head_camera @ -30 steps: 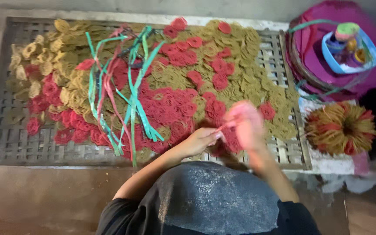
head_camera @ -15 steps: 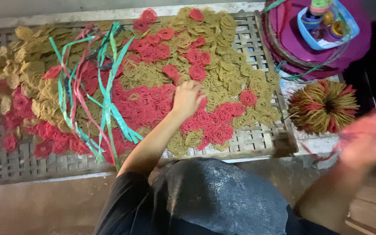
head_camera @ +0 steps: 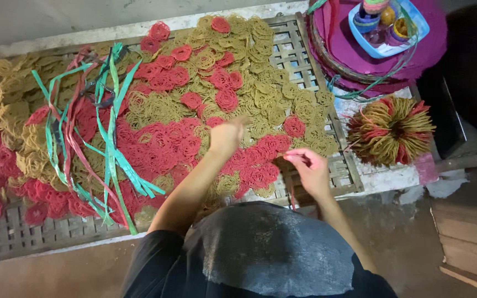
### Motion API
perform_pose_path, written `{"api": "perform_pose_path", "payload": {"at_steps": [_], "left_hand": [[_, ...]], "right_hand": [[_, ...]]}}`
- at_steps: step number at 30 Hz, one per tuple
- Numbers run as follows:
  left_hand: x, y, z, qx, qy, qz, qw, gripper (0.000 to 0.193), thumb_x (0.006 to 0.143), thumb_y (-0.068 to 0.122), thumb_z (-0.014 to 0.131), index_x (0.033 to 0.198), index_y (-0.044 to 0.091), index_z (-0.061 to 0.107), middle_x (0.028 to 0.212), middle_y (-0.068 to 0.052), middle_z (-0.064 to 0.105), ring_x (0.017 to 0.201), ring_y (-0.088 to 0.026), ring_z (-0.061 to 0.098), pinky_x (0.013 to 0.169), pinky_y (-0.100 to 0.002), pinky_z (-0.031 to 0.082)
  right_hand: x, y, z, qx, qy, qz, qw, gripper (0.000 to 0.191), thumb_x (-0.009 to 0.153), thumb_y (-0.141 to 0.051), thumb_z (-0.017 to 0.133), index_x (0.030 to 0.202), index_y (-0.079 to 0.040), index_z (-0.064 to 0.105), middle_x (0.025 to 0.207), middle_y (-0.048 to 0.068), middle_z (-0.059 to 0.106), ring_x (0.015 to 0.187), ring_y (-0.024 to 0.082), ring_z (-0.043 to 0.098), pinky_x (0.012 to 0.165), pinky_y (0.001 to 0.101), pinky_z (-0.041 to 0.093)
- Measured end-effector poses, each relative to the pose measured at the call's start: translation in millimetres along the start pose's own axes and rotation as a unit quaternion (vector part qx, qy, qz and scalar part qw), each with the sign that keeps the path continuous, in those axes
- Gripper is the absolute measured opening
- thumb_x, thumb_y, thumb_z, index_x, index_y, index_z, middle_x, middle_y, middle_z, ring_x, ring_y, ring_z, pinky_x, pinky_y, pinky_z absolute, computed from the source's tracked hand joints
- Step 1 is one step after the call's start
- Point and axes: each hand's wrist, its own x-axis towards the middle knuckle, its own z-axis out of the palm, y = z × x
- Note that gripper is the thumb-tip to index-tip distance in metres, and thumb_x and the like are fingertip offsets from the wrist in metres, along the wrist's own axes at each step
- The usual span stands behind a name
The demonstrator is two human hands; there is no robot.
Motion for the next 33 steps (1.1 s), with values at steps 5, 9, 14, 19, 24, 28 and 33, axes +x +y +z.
{"api": "perform_pose_path", "payload": {"at_steps": [5,9,14,19,24,28,33], "left_hand": [[-10.7,-14.9,-7.2,-0.457,0.015,-0.204,0.865,0.038,0.098,0.005,0.055,0.135,0.004,0.064,0.109,-0.008,0.077,0.095,-0.014,0.075,0.086,-0.030,0.063],[-34.5,-8.5,3.4,-0.550,-0.041,-0.230,0.802,0.034,0.105,0.013,0.056,0.136,0.001,0.064,0.108,-0.007,0.076,0.094,-0.012,0.071,0.086,-0.032,0.060],[-44.3,-2.9,8.9,-0.602,-0.046,-0.203,0.771,0.034,0.104,0.010,0.055,0.136,0.000,0.061,0.119,-0.009,0.073,0.104,-0.014,0.071,0.089,-0.032,0.062],[-48.9,0.7,4.7,-0.594,-0.066,-0.200,0.777,0.034,0.103,0.010,0.055,0.135,0.000,0.062,0.124,-0.009,0.070,0.109,-0.015,0.069,0.090,-0.034,0.062],[-51.7,10.7,10.6,-0.588,-0.085,-0.207,0.777,0.032,0.103,0.009,0.054,0.134,0.004,0.062,0.125,-0.008,0.068,0.110,-0.014,0.067,0.089,-0.034,0.061],[-52.8,11.9,18.3,-0.595,-0.091,-0.206,0.772,0.032,0.104,0.008,0.052,0.134,0.005,0.060,0.121,-0.008,0.068,0.107,-0.015,0.067,0.090,-0.035,0.061],[-53.9,10.0,28.5,-0.617,-0.108,-0.206,0.752,0.030,0.104,0.009,0.049,0.132,0.003,0.059,0.114,-0.008,0.071,0.104,-0.017,0.071,0.091,-0.037,0.061]], "right_hand": [[7.7,-18.9,31.2,-0.118,0.028,-0.030,0.992,0.013,0.092,-0.009,0.075,0.103,-0.003,0.077,0.092,0.006,0.078,0.081,0.010,0.070,0.075,0.0251,0.055],[18.4,-38.1,51.4,-0.242,0.070,-0.185,0.950,0.009,0.088,-0.006,0.081,0.095,-0.003,0.076,0.083,0.010,0.073,0.072,0.020,0.066,0.066,0.0315,0.051],[28.6,-48.7,56.1,-0.285,0.076,-0.329,0.897,0.012,0.089,-0.001,0.078,0.100,-0.004,0.072,0.096,0.011,0.073,0.084,0.028,0.068,0.074,0.0360,0.053],[28.2,-43.8,54.7,-0.301,0.087,-0.339,0.887,0.013,0.090,-0.001,0.078,0.101,-0.004,0.072,0.099,0.011,0.074,0.087,0.027,0.068,0.076,0.0357,0.054],[24.9,-30.6,52.1,-0.350,0.073,-0.383,0.852,0.015,0.087,-0.004,0.079,0.101,-0.004,0.072,0.100,0.010,0.074,0.091,0.026,0.069,0.078,0.0360,0.054],[16.6,-20.0,45.8,-0.327,0.058,-0.351,0.876,0.015,0.087,-0.003,0.078,0.102,-0.004,0.074,0.099,0.009,0.074,0.090,0.025,0.068,0.078,0.0359,0.054],[6.9,-13.8,34.4,-0.324,0.095,-0.348,0.875,0.017,0.087,-0.003,0.078,0.103,-0.006,0.073,0.104,0.009,0.073,0.095,0.026,0.068,0.082,0.0353,0.055]]}}
